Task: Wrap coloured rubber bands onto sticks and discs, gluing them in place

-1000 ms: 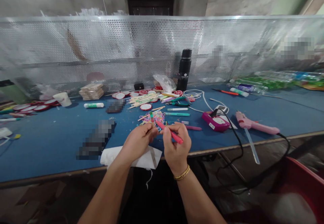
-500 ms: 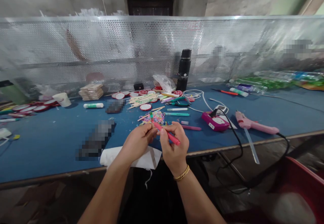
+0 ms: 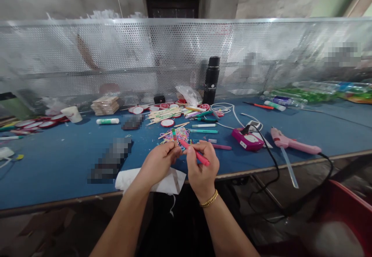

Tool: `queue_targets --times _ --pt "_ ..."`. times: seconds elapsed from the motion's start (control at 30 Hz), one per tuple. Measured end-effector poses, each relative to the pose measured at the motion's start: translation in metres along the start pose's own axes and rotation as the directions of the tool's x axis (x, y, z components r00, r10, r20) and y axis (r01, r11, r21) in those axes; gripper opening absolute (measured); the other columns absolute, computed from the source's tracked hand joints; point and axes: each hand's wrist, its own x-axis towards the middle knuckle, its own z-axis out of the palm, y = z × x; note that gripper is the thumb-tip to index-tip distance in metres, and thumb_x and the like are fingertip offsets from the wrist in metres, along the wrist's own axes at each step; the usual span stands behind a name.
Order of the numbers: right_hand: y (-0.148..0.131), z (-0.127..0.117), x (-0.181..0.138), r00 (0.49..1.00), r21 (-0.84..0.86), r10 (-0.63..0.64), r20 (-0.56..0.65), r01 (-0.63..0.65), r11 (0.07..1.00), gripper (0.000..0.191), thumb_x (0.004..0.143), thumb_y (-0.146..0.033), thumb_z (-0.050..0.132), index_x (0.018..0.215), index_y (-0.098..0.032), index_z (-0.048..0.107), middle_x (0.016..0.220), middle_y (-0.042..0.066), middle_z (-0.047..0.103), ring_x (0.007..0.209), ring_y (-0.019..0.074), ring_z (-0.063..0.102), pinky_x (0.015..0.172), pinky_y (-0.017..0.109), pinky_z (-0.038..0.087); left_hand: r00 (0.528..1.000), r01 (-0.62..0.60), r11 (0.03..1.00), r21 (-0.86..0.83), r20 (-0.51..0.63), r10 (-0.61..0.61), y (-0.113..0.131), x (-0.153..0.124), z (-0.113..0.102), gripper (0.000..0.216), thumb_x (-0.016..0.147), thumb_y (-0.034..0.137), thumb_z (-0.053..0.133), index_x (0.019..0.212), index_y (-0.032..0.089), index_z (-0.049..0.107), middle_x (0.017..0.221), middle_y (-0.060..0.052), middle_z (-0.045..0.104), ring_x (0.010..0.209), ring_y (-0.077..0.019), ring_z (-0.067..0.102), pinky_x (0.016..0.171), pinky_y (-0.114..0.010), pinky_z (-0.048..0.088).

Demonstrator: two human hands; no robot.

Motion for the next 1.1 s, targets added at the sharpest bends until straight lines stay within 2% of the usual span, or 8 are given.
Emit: queue_targets --times 0.13,0.2,0.33,0.5,0.7,0.8,0.97,1.1 --pt "0.0001 -0.0003 -0.0002 0.998 0.028 -0.025 0.063 0.023 0.999 0.004 0.087 -0.019 0.059 0.084 -0.021 0.058 0.077 0.001 0.064 0.074 0.0166 0.059 0.095 0.045 0.045 1.000 -0.008 0.999 -0.047 0.019 0.009 -0.0006 -0.0002 0.0004 0.032 0.094 0.043 0.045 0.071 0.020 0.050 0.066 0.003 0.050 0.062 -0.0128 0.043 0.059 -0.026 0.033" --pt "0.0004 -0.0003 -0.0002 0.997 0.016 -0.022 0.077 0.021 1.000 0.004 0.087 -0.019 0.059 0.083 -0.021 0.058 0.077 0.001 0.064 0.075 0.0166 0.059 0.091 0.042 0.046 1.000 -0.011 0.999 -0.048 0.023 0.012 -0.0005 -0.0005 0.0004 0.032 0.093 0.042 0.045 0.071 0.020 0.049 0.066 0.003 0.051 0.062 -0.0126 0.043 0.059 -0.026 0.033" --pt "0.0007 -0.0001 -0.0004 1.000 -0.018 -0.003 0.026 0.003 1.000 0.005 0.088 -0.020 0.058 0.083 -0.021 0.059 0.079 0.002 0.063 0.080 0.0182 0.059 0.083 0.039 0.048 1.000 -0.004 1.000 -0.020 -0.008 0.004 -0.0010 -0.0004 0.0008 0.034 0.094 0.042 0.045 0.067 0.020 0.047 0.064 0.002 0.050 0.061 -0.0127 0.043 0.059 -0.026 0.032" --pt "0.0000 0.0004 0.0001 0.997 0.012 -0.040 0.062 0.039 0.999 0.004 0.088 -0.021 0.058 0.084 -0.022 0.058 0.076 0.000 0.065 0.072 0.0167 0.060 0.095 0.046 0.045 1.000 -0.002 0.998 -0.063 0.014 0.003 -0.0010 -0.0002 0.0010 0.032 0.093 0.042 0.046 0.071 0.020 0.050 0.064 0.003 0.051 0.060 -0.0125 0.042 0.058 -0.026 0.032" --pt "0.0009 -0.0003 -0.0008 1.000 -0.056 0.001 0.013 0.000 0.998 0.006 0.089 -0.022 0.058 0.083 -0.021 0.058 0.078 0.002 0.061 0.076 0.0172 0.059 0.077 0.036 0.049 1.000 -0.008 1.000 0.001 -0.006 0.008 0.0019 -0.0007 -0.0013 0.032 0.093 0.039 0.046 0.068 0.020 0.049 0.064 0.002 0.053 0.062 -0.0129 0.045 0.060 -0.026 0.033" --pt "0.0028 0.0005 -0.0013 0.999 -0.046 0.050 0.018 -0.049 0.998 0.004 0.091 -0.023 0.057 0.092 -0.022 0.060 0.083 0.002 0.063 0.078 0.0175 0.061 0.078 0.035 0.050 1.000 -0.005 1.000 0.005 -0.003 0.005 0.0021 -0.0007 -0.0020 0.032 0.094 0.039 0.045 0.068 0.020 0.050 0.065 0.002 0.054 0.063 -0.0133 0.047 0.061 -0.026 0.034" --pt "0.0066 0.0035 0.0009 0.985 0.001 0.122 0.123 -0.123 0.992 0.017 0.097 -0.024 0.048 0.109 -0.023 0.060 0.100 0.005 0.069 0.093 0.0189 0.066 0.086 0.038 0.051 1.000 -0.013 0.999 0.032 -0.006 0.014 0.0020 -0.0010 -0.0022 0.035 0.095 0.041 0.043 0.067 0.020 0.048 0.064 0.002 0.053 0.064 -0.0137 0.048 0.062 -0.027 0.034" --pt "0.0071 0.0043 0.0039 0.978 -0.009 0.104 0.183 -0.104 0.995 0.018 0.092 -0.026 0.059 0.110 -0.023 0.059 0.094 0.003 0.070 0.094 0.0197 0.066 0.090 0.040 0.050 0.999 -0.040 0.999 0.027 0.008 0.040 0.0027 -0.0015 -0.0025 0.036 0.096 0.042 0.042 0.069 0.019 0.049 0.066 0.002 0.052 0.064 -0.0135 0.047 0.062 -0.026 0.034"
